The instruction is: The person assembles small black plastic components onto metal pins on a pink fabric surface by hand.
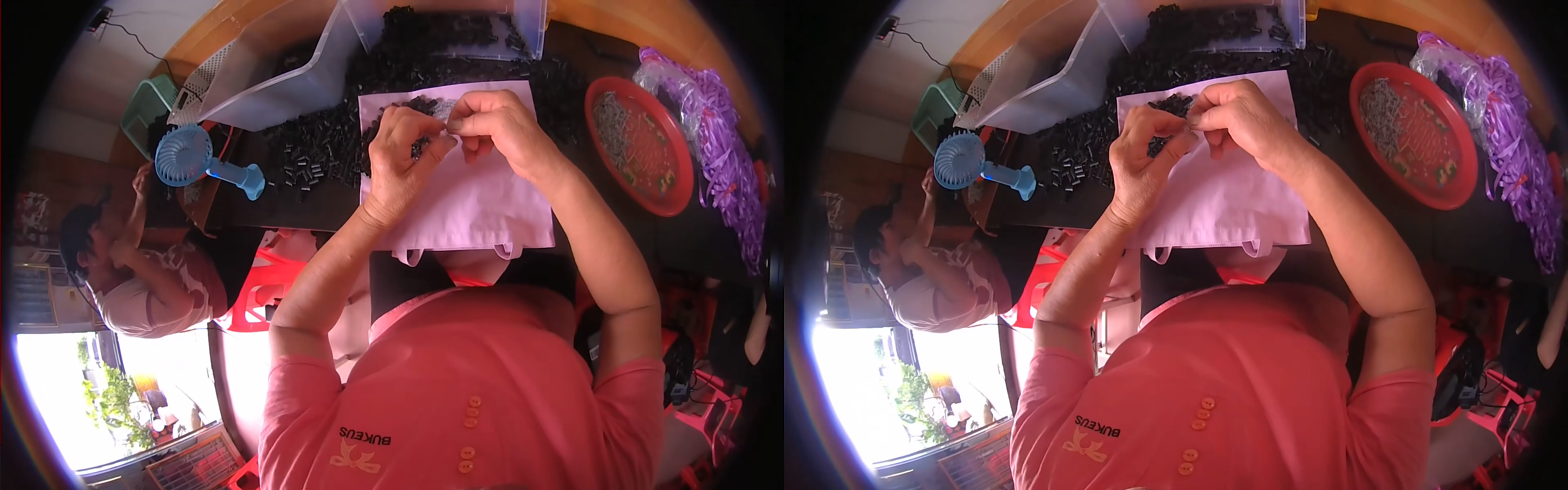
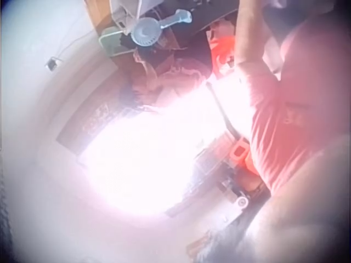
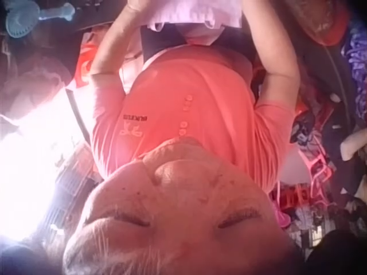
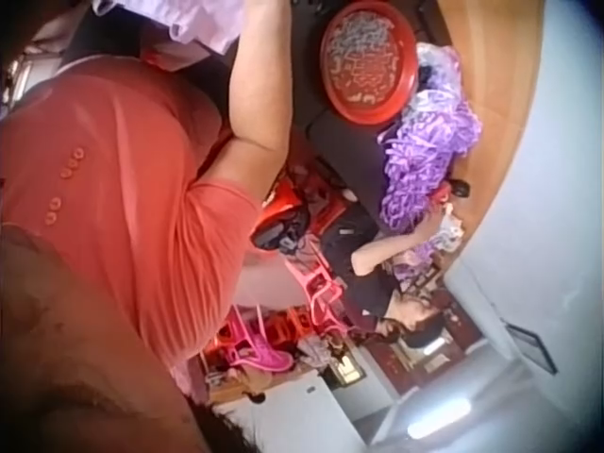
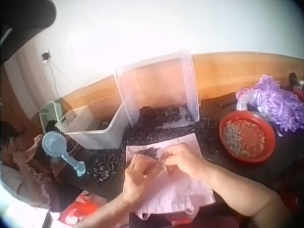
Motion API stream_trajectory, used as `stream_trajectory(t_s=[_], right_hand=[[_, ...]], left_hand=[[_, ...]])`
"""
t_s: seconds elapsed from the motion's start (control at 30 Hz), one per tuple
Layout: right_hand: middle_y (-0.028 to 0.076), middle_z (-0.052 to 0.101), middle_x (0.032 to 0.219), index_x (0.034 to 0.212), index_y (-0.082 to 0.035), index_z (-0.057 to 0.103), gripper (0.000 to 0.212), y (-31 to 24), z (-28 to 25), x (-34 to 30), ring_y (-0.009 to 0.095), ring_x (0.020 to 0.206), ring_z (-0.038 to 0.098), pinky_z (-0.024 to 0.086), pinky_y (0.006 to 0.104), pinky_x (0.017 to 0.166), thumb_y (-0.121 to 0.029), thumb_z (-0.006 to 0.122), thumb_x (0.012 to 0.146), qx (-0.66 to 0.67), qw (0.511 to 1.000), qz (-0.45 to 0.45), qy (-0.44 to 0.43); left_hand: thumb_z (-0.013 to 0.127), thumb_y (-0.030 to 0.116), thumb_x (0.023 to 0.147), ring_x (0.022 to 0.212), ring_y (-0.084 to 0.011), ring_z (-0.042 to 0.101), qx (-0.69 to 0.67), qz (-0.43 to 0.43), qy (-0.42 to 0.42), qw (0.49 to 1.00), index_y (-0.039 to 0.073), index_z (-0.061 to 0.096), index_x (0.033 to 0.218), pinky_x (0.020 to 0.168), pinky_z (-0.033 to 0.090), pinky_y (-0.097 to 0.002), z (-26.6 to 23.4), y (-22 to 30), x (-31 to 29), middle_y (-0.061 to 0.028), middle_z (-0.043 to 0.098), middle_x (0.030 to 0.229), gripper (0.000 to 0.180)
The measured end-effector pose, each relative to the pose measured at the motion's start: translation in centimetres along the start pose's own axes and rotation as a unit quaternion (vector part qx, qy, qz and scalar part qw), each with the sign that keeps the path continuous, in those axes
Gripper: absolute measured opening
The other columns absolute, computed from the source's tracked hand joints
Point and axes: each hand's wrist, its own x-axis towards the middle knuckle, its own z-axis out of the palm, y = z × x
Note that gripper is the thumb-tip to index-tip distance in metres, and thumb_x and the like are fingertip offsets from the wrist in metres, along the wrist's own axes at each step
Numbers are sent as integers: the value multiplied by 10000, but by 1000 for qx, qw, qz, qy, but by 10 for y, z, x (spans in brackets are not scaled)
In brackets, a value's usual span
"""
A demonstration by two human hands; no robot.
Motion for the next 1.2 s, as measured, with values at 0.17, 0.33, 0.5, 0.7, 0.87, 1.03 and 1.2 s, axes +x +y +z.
stream_trajectory(t_s=[0.17,0.33,0.5,0.7,0.87,1.03,1.2], right_hand=[[66,630,724,843,9,653,150,-2,2,-2,143,573,596,479,274,540,-134,613,824,-6,1000,-2,-7],[62,625,722,842,11,652,149,-2,3,-1,133,575,592,481,266,545,-132,613,823,-16,1000,-2,-9],[16,585,681,846,-25,646,135,-1,6,-2,110,587,575,453,241,581,-154,608,838,-37,999,5,-9],[40,622,703,836,18,651,136,8,8,1,109,582,572,464,255,536,-115,621,845,-62,998,-16,9],[39,615,677,832,15,654,161,9,8,1,103,576,567,448,257,525,-144,642,852,-95,994,-49,11],[63,609,656,850,21,657,162,12,12,0,118,557,564,427,282,511,-138,635,834,-145,988,-52,23],[80,593,626,865,23,660,168,15,12,-1,135,533,553,407,303,501,-136,624,826,-187,980,-71,26]], left_hand=[[778,10,714,764,-251,559,24,56,14,998,48,629,829,654,465,-350,-2,-2,-2,-59,623,825,192],[777,2,724,780,-234,583,28,42,13,999,35,637,843,683,479,-337,-1,0,-4,-60,631,831,186],[766,-8,749,789,-213,604,32,34,10,999,19,652,871,710,497,-316,-1,-2,-6,-66,635,832,169],[763,-15,755,768,-207,591,39,29,11,999,20,646,873,692,496,-310,0,-2,-7,-65,624,825,170],[773,-25,737,757,-204,586,29,23,26,999,23,639,861,674,494,-306,1,-3,-9,-65,623,835,189],[776,-29,720,757,-204,587,49,36,21,998,22,638,858,669,494,-308,-1,-4,-10,-66,623,837,202],[772,-39,710,759,-207,585,53,40,6,998,20,636,856,669,496,-308,-1,-3,-11,-72,616,832,207]])
